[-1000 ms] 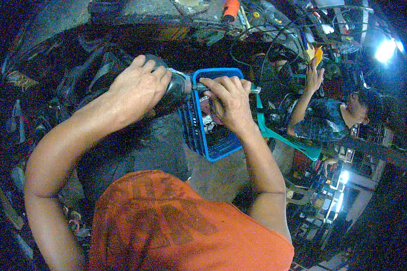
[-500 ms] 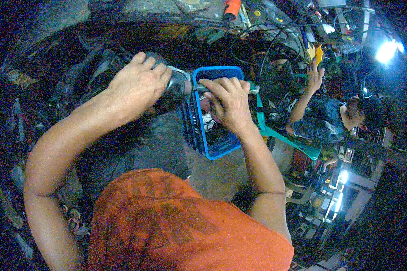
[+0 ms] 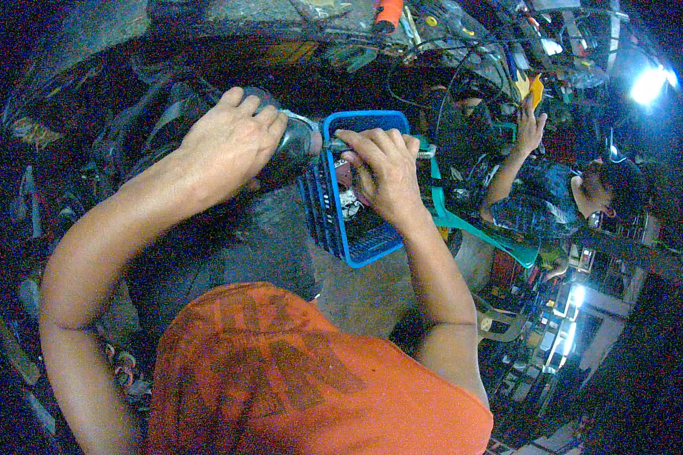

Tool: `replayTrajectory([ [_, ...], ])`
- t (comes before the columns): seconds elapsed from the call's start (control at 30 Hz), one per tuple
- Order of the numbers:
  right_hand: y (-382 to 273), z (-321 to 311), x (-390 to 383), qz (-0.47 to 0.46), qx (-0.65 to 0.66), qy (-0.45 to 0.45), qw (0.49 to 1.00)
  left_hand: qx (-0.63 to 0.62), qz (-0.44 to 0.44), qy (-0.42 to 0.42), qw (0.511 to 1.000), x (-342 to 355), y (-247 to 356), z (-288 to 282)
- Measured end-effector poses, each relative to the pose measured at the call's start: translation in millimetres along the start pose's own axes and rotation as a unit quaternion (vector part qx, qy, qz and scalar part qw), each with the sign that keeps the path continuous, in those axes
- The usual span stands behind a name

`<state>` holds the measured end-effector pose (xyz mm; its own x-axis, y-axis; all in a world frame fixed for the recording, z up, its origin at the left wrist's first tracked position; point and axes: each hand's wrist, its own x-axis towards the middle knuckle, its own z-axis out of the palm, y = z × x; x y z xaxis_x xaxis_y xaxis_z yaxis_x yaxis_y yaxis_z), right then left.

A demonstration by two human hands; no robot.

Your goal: The person uses a rotary grinding tool to smooth and shape the toe and side areas of a black shoe. They hold the shoe with one hand and guide the tool with the other, repeatedly repositioning the shoe to access different surfaces.

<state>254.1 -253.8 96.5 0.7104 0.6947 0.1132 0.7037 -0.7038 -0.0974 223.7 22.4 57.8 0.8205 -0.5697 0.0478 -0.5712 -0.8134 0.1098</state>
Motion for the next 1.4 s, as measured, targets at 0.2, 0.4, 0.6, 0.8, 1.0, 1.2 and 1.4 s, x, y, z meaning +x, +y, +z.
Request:
replayTrajectory([
  [0.2,-2,2,-3,0.000,0.006,-0.002,1.000,-0.010,-0.001,-0.023,1.000,2,-1,1],
  [0.4,-2,3,-7,0.001,0.006,-0.011,1.000,-0.008,-0.004,-0.014,1.000,2,-1,1],
  [0.6,-5,9,-13,0.002,0.016,-0.002,1.000,0.002,-0.005,-0.005,1.000,2,-2,3],
  [0.8,-7,16,-21,-0.013,0.043,-0.005,0.999,-0.009,-0.008,0.002,1.000,2,-1,2],
  [1.0,-4,18,-23,-0.003,0.030,-0.002,1.000,-0.007,-0.002,-0.008,1.000,2,-2,-1],
  [1.2,-6,20,-22,0.015,0.049,0.024,0.998,0.005,-0.005,-0.016,1.000,3,-2,0],
  [1.4,-11,22,-25,0.006,0.061,-0.005,0.998,-0.006,-0.002,-0.016,1.000,3,-3,1],
])
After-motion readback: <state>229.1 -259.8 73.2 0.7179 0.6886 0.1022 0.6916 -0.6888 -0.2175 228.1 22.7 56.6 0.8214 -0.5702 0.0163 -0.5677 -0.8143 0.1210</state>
